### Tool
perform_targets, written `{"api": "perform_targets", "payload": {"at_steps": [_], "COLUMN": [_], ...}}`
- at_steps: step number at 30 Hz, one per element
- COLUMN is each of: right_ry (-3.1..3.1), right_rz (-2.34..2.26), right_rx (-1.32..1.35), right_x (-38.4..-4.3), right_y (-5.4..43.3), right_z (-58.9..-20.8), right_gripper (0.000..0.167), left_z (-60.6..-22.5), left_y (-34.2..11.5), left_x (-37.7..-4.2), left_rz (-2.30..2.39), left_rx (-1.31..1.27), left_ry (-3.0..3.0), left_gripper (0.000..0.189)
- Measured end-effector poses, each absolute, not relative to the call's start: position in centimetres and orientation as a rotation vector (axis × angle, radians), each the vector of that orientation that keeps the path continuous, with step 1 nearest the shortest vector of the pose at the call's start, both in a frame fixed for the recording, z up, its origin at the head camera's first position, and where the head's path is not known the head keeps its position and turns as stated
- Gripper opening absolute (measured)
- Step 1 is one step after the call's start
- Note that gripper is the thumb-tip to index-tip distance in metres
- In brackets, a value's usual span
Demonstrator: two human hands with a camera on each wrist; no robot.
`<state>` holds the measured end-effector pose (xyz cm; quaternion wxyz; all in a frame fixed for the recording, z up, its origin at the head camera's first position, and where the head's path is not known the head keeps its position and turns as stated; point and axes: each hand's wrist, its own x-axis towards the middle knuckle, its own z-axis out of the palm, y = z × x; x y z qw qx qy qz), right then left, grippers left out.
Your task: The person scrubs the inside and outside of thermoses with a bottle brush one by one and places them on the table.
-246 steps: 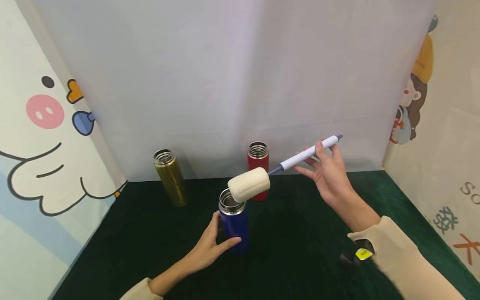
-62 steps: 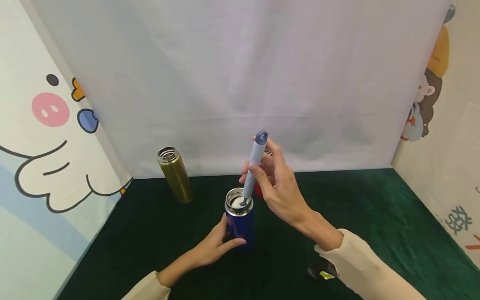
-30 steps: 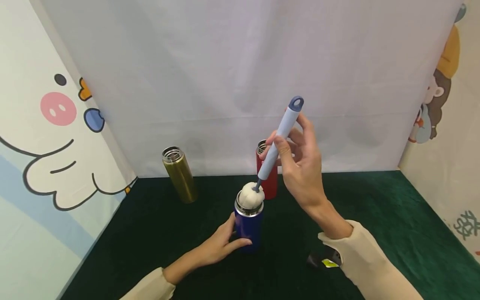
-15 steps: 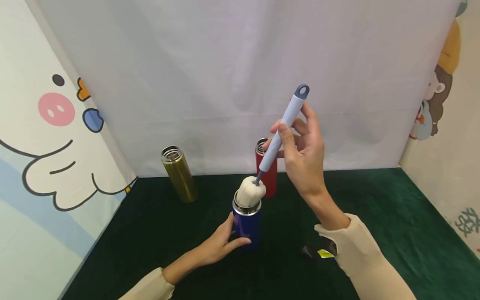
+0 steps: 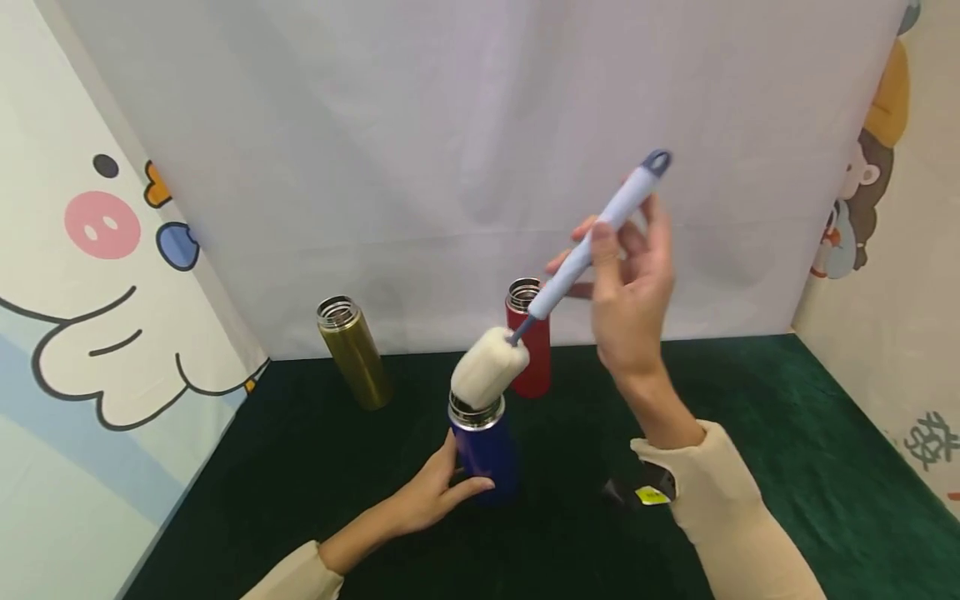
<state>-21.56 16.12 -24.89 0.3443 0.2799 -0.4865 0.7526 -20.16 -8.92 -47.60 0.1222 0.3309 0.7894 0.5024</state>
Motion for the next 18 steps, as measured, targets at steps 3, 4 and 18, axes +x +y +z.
{"api": "perform_targets", "payload": {"at_steps": [3, 4, 18], "right_ry": [-1.142, -1.141, -1.222], "right_rz": [1.963, 1.948, 1.938], "right_rx": [0.684, 0.674, 0.619], "right_x": [-21.4, -21.4, -20.8], "right_y": [17.2, 17.6, 20.7], "right_z": [-22.9, -22.5, -25.8], "right_gripper": [0.041, 0.042, 0.046], "left_z": [-47.6, -47.5, -45.6], "left_y": [-9.1, -9.2, -9.3], "left_x": [-20.3, -20.3, -20.2], "left_rz": [1.487, 1.486, 1.646], "left_rx": [0.974, 0.969, 0.878], "left_ry": [2.291, 2.294, 2.619], "left_gripper": [0.082, 0.082, 0.077]}}
